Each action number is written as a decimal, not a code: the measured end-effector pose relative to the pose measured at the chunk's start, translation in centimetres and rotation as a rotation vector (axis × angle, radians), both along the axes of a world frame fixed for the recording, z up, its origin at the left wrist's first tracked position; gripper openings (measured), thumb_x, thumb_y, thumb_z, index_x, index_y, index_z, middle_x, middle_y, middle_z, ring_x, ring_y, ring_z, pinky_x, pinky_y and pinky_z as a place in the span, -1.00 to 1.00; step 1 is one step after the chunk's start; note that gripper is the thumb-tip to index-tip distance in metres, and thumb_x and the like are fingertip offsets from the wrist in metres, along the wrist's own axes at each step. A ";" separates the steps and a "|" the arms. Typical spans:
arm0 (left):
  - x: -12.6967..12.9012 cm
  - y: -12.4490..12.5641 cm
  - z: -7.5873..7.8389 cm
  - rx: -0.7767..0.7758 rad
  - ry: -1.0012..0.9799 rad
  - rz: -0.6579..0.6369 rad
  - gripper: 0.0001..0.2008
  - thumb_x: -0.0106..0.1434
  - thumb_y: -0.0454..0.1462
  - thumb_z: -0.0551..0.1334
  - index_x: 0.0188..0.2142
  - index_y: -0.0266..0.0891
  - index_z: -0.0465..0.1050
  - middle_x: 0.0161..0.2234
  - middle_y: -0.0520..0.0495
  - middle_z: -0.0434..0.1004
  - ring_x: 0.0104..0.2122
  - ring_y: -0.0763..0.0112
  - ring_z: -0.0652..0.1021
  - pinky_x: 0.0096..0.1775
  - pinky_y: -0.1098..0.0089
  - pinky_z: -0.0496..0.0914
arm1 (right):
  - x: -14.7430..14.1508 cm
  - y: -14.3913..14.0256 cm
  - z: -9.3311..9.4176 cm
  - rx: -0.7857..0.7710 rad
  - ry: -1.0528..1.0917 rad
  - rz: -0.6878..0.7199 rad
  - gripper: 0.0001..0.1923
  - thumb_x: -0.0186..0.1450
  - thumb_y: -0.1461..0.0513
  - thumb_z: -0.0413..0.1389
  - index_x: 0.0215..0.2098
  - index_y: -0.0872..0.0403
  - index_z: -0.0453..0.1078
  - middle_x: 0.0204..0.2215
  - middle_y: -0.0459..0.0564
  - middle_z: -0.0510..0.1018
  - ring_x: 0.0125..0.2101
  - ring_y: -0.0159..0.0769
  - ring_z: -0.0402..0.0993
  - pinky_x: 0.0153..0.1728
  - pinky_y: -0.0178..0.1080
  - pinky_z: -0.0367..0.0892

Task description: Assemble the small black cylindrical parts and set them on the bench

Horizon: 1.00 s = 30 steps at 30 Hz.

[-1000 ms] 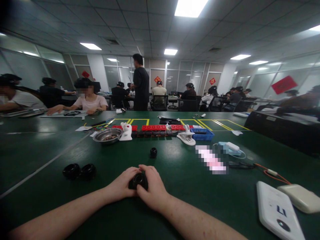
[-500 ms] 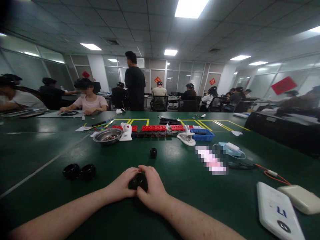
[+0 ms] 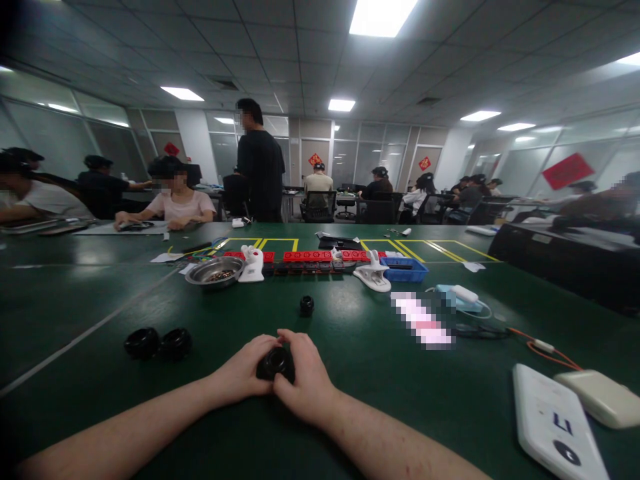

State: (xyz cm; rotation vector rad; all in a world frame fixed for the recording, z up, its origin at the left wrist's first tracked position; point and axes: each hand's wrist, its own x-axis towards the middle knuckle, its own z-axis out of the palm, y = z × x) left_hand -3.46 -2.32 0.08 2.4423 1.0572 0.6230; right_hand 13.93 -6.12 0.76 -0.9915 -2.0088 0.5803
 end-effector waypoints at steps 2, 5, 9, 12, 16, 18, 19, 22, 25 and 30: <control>0.0 0.0 0.0 0.003 -0.001 -0.004 -0.58 -0.13 -0.20 0.33 -0.24 -0.21 0.31 -0.21 -0.08 0.36 -0.18 0.18 0.38 -0.13 0.23 0.28 | 0.0 0.0 0.1 -0.002 -0.005 -0.006 -0.36 0.00 0.38 0.05 0.05 0.07 0.03 -0.06 0.05 0.26 -0.03 -0.22 0.16 0.01 -0.11 0.08; -0.1 0.0 -0.1 0.005 0.002 -0.024 -0.53 -0.15 -0.16 0.35 -0.22 -0.21 0.31 -0.19 -0.09 0.36 -0.17 0.17 0.37 -0.11 0.22 0.27 | -0.1 0.1 0.0 -0.008 -0.015 -0.033 -0.38 0.03 0.31 0.11 0.05 0.07 0.04 -0.07 0.06 0.26 -0.04 -0.20 0.18 0.00 -0.10 0.09; -0.1 0.0 0.0 0.001 -0.008 -0.049 -0.55 -0.12 -0.17 0.34 -0.20 -0.20 0.32 -0.18 -0.07 0.36 -0.15 0.19 0.37 -0.09 0.23 0.25 | -0.2 0.2 -0.2 -0.033 -0.027 -0.073 -0.42 0.03 0.28 0.13 0.01 0.07 0.09 -0.16 0.03 0.31 -0.12 -0.22 0.24 -0.05 -0.12 0.15; -0.2 0.0 0.1 -0.015 -0.018 -0.054 -0.54 -0.08 -0.22 0.31 -0.14 -0.19 0.30 -0.16 -0.07 0.36 -0.13 0.20 0.36 -0.08 0.24 0.24 | -0.2 0.1 -0.1 -0.031 -0.027 -0.049 -0.43 0.04 0.34 0.08 0.02 0.07 0.08 -0.14 0.03 0.31 -0.11 -0.25 0.23 -0.04 -0.14 0.15; -0.2 0.0 0.2 -0.051 -0.003 -0.024 -0.56 -0.08 -0.21 0.30 -0.16 -0.19 0.32 -0.14 -0.09 0.35 -0.11 0.16 0.34 -0.06 0.20 0.23 | -0.1 0.0 0.2 0.003 -0.024 0.003 -0.37 0.03 0.35 0.08 0.06 0.07 0.03 -0.06 0.05 0.25 -0.03 -0.23 0.17 0.01 -0.13 0.10; -0.2 -0.1 0.4 -0.061 0.005 -0.015 -0.60 -0.08 -0.18 0.30 -0.21 -0.20 0.33 -0.16 -0.09 0.35 -0.12 0.16 0.35 -0.08 0.20 0.24 | -0.1 0.0 0.3 0.003 -0.016 -0.028 -0.38 0.03 0.31 0.11 0.05 0.06 0.03 -0.06 0.05 0.25 -0.04 -0.20 0.18 -0.01 -0.10 0.11; -0.1 -0.2 0.4 -0.061 0.005 -0.016 -0.60 -0.08 -0.18 0.30 -0.22 -0.20 0.34 -0.16 -0.09 0.34 -0.13 0.16 0.35 -0.09 0.20 0.25 | -0.2 0.0 0.3 0.001 -0.012 -0.049 -0.39 0.03 0.30 0.12 0.04 0.06 0.04 -0.08 0.05 0.26 -0.06 -0.20 0.19 -0.02 -0.09 0.12; 0.0 -0.3 0.6 -0.050 -0.009 -0.016 -0.61 -0.09 -0.21 0.31 -0.23 -0.20 0.33 -0.17 -0.09 0.35 -0.14 0.17 0.36 -0.09 0.21 0.26 | -0.3 0.0 0.3 -0.015 -0.015 -0.080 -0.43 0.02 0.28 0.14 -0.01 0.05 0.10 -0.17 0.02 0.31 -0.13 -0.21 0.25 -0.08 -0.10 0.18; 0.0 -0.3 0.6 -0.055 -0.020 -0.014 -0.55 -0.09 -0.25 0.30 -0.16 -0.19 0.31 -0.17 -0.09 0.35 -0.14 0.18 0.36 -0.09 0.22 0.27 | -0.3 0.1 0.2 -0.020 -0.013 -0.040 -0.47 0.04 0.34 0.08 -0.02 0.05 0.12 -0.18 0.01 0.32 -0.14 -0.22 0.26 -0.08 -0.11 0.19; 0.0 -0.2 0.5 -0.041 -0.014 -0.014 -0.53 -0.08 -0.23 0.31 -0.14 -0.22 0.30 -0.16 -0.10 0.35 -0.13 0.19 0.35 -0.07 0.23 0.25 | -0.1 0.0 0.3 -0.004 -0.014 0.028 -0.39 0.01 0.39 0.04 0.04 0.07 0.05 -0.06 0.06 0.26 -0.03 -0.20 0.17 0.00 -0.09 0.10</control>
